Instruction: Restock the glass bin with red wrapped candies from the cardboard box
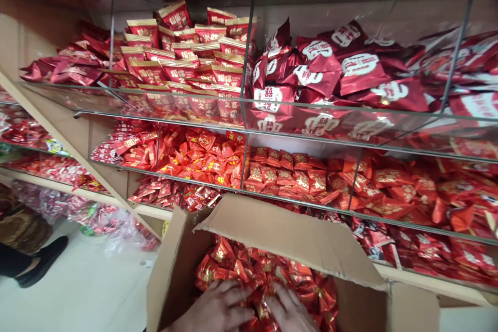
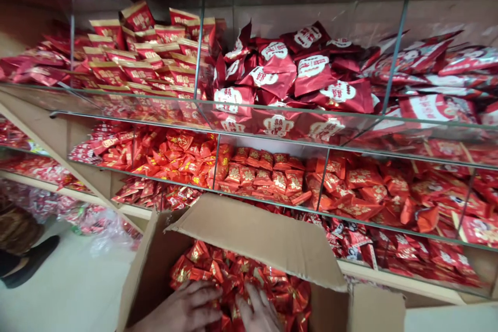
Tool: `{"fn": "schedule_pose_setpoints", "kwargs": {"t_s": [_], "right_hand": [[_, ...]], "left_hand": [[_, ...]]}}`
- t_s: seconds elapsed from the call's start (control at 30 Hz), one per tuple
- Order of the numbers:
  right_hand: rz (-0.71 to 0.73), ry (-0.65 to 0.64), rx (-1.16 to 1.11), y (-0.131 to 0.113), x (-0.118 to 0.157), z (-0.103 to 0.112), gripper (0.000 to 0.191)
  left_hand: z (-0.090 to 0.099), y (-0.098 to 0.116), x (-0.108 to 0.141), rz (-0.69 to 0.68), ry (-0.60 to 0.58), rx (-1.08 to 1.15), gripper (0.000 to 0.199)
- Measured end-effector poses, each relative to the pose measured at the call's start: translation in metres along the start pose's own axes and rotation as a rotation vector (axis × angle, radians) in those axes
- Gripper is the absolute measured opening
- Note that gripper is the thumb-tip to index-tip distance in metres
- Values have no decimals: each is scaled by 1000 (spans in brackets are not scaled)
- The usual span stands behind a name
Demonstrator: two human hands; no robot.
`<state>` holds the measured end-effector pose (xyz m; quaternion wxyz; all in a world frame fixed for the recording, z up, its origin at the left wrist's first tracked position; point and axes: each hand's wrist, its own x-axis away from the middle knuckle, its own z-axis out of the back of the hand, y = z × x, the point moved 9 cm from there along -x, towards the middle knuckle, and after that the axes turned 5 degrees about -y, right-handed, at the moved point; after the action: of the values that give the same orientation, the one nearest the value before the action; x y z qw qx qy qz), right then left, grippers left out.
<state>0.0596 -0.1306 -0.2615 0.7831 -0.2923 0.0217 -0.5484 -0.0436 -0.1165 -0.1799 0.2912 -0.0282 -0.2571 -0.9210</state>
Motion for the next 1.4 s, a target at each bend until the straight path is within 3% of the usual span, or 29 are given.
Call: {"fn": "schedule_pose_setpoints", "kwargs": {"t_s": [0.07,0.13,0.2,0.3,0.37,0.47,0.67,0.77,0.87,0.97,1.07,1.13,1.23,1.4], "right_hand": [[-159,55,108,17,-13,-21,62],[-226,119,196,21,-18,-22,57],[-260,168,200,21,-16,-12,61],[-321,224,33,32,-7,8,69],[-328,227,-99,41,-1,15,58],[-294,243,-218,50,5,16,40],[-233,382,-521,60,21,15,31],[-179,350,-668,41,34,32,20],[-68,322,-802,1,48,64,16],[9,411,-928,-28,55,98,13],[-37,557,-1117,-27,53,114,23],[-82,606,-1202,-21,49,116,21],[-69,613,-1290,-18,41,119,15],[-29,612,-1451,-16,34,118,15]], "left_hand": [[-33,-35,3,173,35,-17,66],[-51,-47,3,165,48,3,63],[-55,-47,3,122,45,47,55],[-41,-39,4,106,90,100,45],[-27,-33,6,105,168,136,39],[-18,-30,7,139,227,251,33],[-11,-22,7,239,260,506,31],[0,-11,6,285,272,686,41],[7,6,-3,266,242,982,62],[19,17,-16,244,299,1264,42],[41,21,-24,176,460,1422,28],[52,23,-27,138,507,1486,28],[59,22,-30,157,498,1520,23],[58,6,-27,214,597,1615,18]]}}
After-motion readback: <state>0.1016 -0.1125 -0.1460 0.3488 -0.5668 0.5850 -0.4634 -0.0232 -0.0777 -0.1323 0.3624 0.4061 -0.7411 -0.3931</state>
